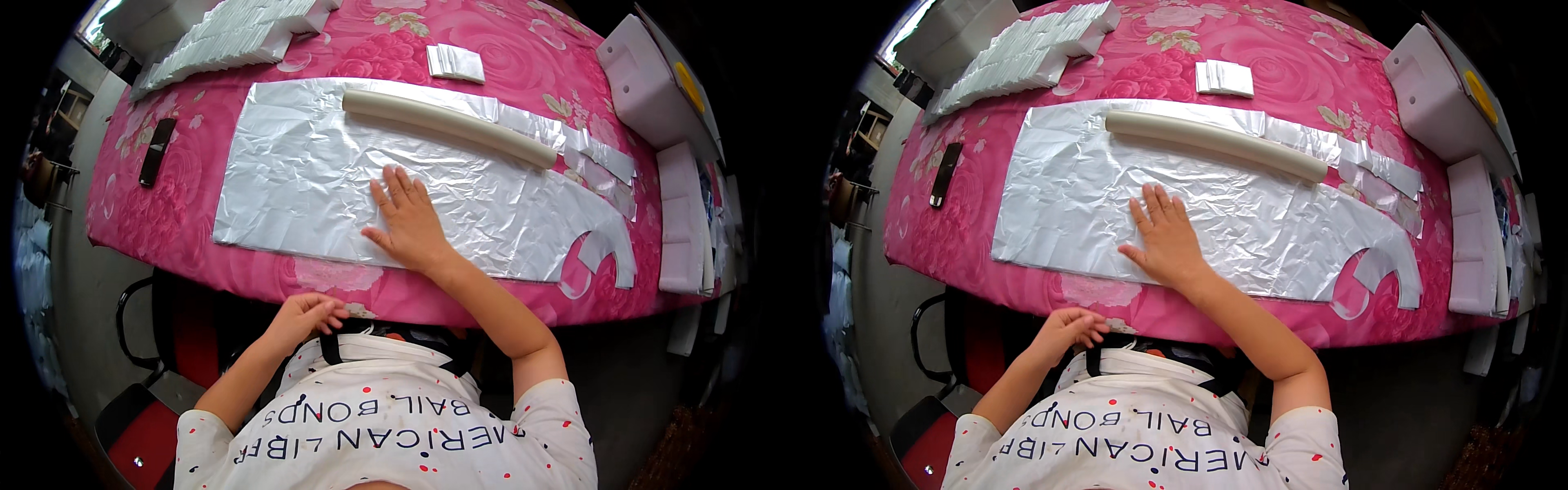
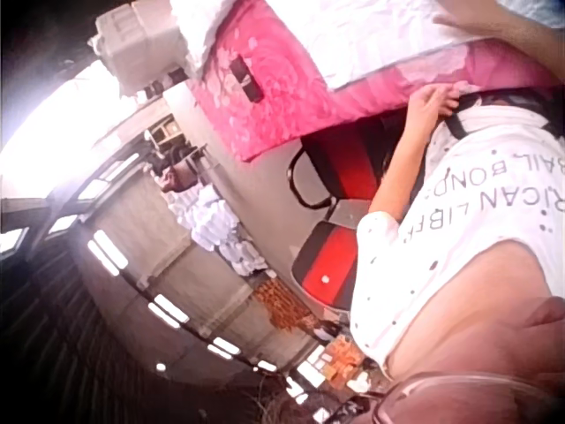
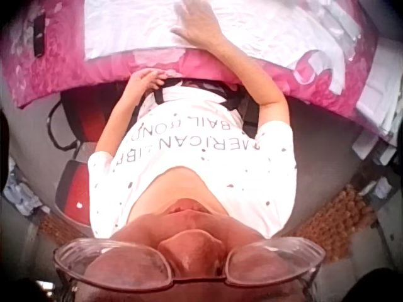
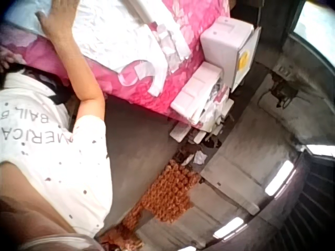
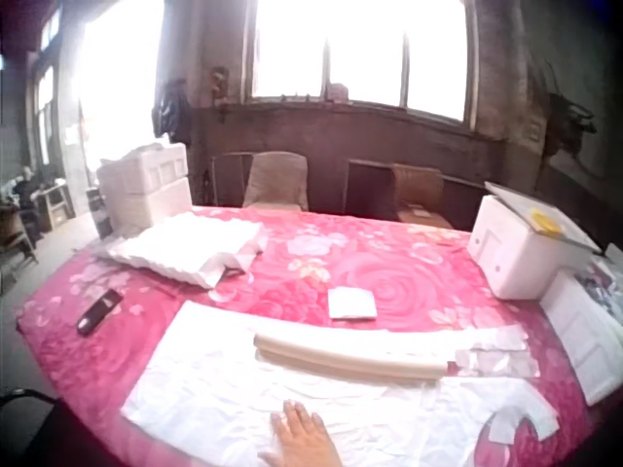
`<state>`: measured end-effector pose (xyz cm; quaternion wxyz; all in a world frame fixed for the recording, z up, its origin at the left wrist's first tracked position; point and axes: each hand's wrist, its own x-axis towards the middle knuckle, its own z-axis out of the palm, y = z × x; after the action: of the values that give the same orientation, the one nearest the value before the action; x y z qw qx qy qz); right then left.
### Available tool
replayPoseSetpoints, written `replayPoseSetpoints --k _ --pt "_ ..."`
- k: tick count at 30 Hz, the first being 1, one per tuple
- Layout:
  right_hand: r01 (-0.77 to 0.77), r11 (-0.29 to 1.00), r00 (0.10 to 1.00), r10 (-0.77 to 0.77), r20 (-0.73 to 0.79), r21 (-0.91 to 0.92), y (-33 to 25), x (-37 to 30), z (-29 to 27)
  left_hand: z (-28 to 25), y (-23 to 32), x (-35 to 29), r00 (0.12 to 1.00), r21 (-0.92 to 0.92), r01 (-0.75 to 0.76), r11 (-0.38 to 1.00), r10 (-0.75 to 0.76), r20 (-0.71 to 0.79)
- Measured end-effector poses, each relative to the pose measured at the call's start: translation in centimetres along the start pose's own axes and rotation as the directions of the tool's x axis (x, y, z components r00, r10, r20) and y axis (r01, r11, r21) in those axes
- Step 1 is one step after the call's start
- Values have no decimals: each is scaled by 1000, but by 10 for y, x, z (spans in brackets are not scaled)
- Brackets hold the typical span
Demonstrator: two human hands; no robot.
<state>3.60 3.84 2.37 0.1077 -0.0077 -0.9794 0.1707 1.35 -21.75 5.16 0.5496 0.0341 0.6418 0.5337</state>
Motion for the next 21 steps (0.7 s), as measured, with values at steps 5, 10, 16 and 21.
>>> replayPoseSetpoints --k 5,10,16,21 --pt "92 962 978 -136 160 256 -91 -27 17 -10 -35 -10 988 -219 127 967 -143 -55" --pt "241 870 931 -333 151 431 -124 -40 23 -6 -52 -8 969 -258 -20 966 -45 -243" --pt "621 773 780 -625 -13 125 -88 -19 -5 1 25 -28 912 801 -189 568 404 -71" --pt "440 802 892 -443 -92 404 -17 16 -47 -6 55 -25 643 774 -338 535 732 -225"
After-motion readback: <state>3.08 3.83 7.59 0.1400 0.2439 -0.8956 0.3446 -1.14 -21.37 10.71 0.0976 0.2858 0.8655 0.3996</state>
